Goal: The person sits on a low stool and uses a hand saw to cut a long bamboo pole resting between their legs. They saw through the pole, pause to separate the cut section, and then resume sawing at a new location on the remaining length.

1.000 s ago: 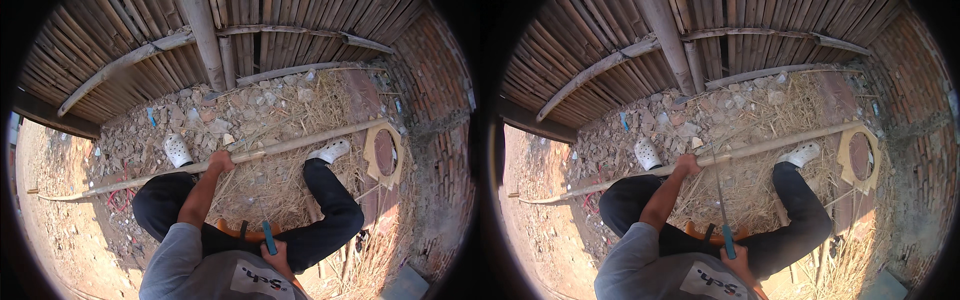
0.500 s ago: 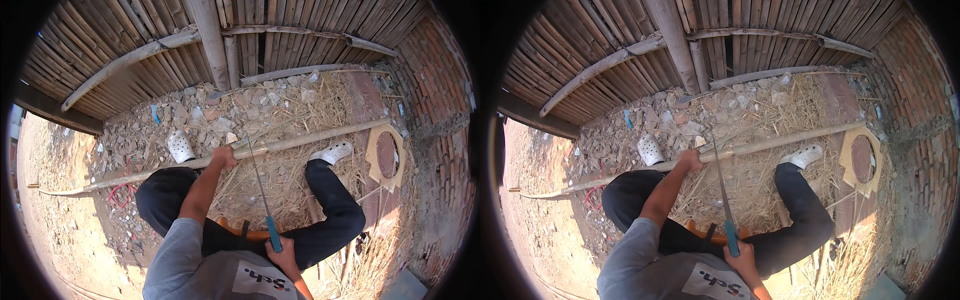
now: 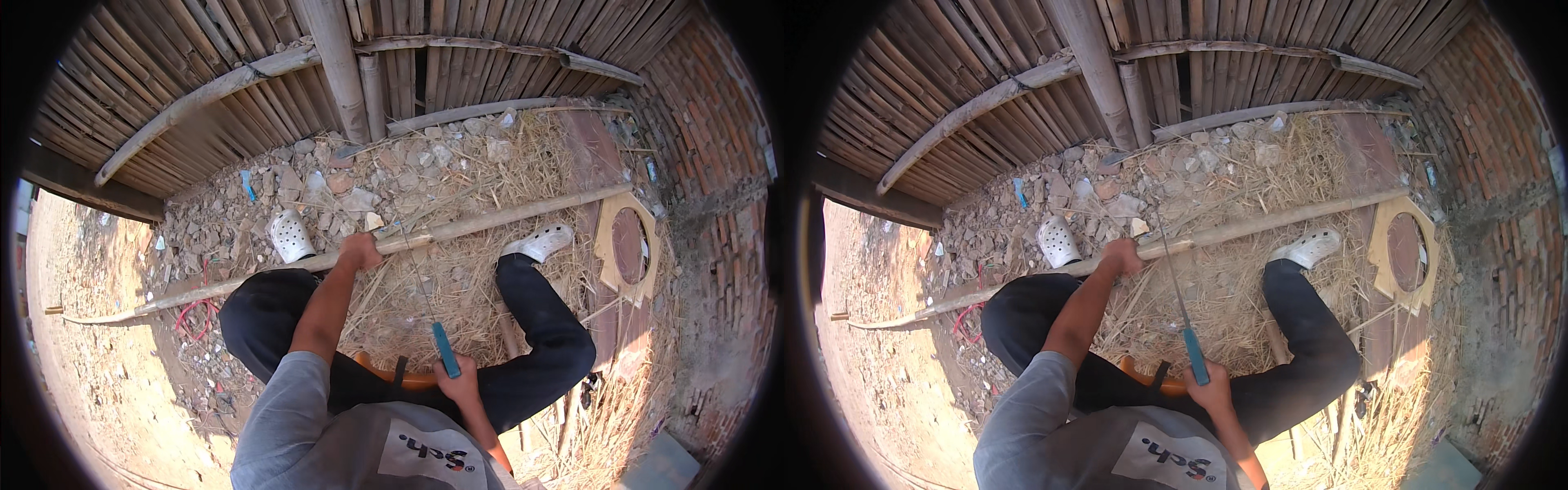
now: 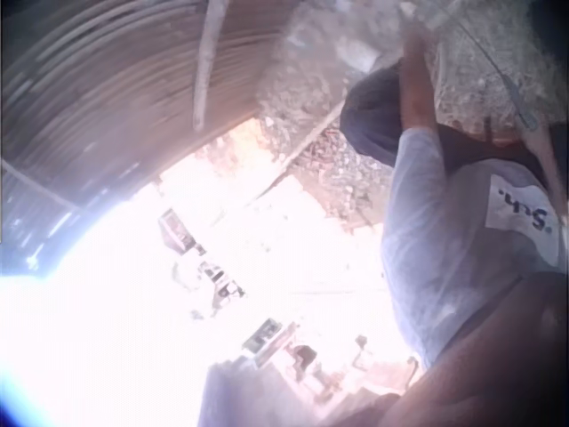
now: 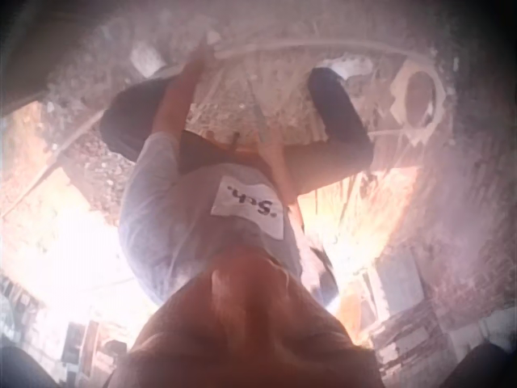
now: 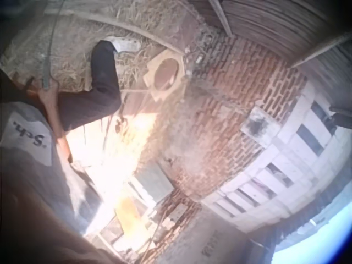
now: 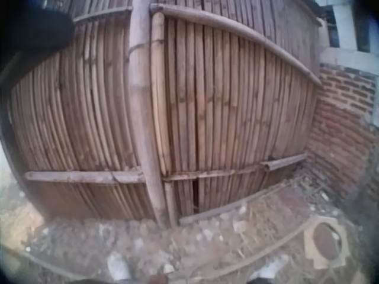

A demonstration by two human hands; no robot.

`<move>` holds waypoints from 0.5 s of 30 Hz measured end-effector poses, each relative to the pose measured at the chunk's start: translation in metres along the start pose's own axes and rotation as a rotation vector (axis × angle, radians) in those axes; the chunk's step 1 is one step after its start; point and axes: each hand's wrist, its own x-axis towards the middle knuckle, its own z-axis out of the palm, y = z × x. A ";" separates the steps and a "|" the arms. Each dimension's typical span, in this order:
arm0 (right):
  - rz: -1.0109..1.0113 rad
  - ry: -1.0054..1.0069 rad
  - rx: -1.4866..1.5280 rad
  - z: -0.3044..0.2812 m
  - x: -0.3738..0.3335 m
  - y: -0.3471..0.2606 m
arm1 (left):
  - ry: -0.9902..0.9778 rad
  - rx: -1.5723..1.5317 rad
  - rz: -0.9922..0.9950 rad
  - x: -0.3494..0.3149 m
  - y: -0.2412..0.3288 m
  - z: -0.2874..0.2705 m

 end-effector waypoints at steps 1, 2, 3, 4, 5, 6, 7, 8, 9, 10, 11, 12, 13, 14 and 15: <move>-0.009 -0.001 -0.014 -0.010 -0.029 0.003 | 0.009 0.002 -0.007 0.001 -0.001 0.005; -0.016 -0.005 -0.026 -0.017 -0.047 0.005 | 0.014 0.004 -0.016 0.003 -0.004 0.013; -0.025 -0.005 -0.013 -0.017 -0.049 -0.001 | 0.021 0.018 -0.021 0.004 -0.005 0.017; -0.033 0.000 0.005 -0.013 -0.051 -0.007 | 0.023 0.019 -0.013 0.002 -0.004 0.016; -0.042 0.003 0.022 -0.008 -0.051 -0.012 | 0.025 0.018 -0.007 0.000 -0.003 0.016; -0.048 -0.005 -0.016 0.001 -0.035 0.001 | 0.028 0.017 -0.002 -0.004 -0.001 0.017; -0.058 -0.006 -0.050 0.016 -0.006 0.024 | 0.038 0.018 -0.009 -0.006 0.004 0.014; -0.077 0.019 -0.014 0.037 0.035 0.044 | 0.048 0.022 -0.013 -0.009 0.011 0.012; -0.089 0.038 0.017 0.056 0.067 0.053 | 0.049 0.019 -0.020 -0.013 0.012 0.014; -0.139 0.057 -0.060 0.068 0.078 0.047 | 0.051 0.010 -0.006 -0.013 0.007 0.020; -0.206 0.075 -0.134 0.075 0.092 0.035 | 0.071 0.002 0.003 -0.007 0.000 0.017; -0.177 0.061 -0.064 0.073 0.105 0.024 | 0.089 -0.005 0.014 0.000 -0.007 0.013; -0.106 0.045 -0.004 0.065 0.100 0.018 | 0.022 0.012 -0.001 -0.001 -0.005 0.018; -0.048 0.028 0.056 0.055 0.094 0.009 | -0.033 0.027 -0.019 0.000 -0.002 0.014; -0.039 0.043 0.025 0.043 0.073 0.002 | -0.088 0.043 -0.035 0.003 0.000 0.012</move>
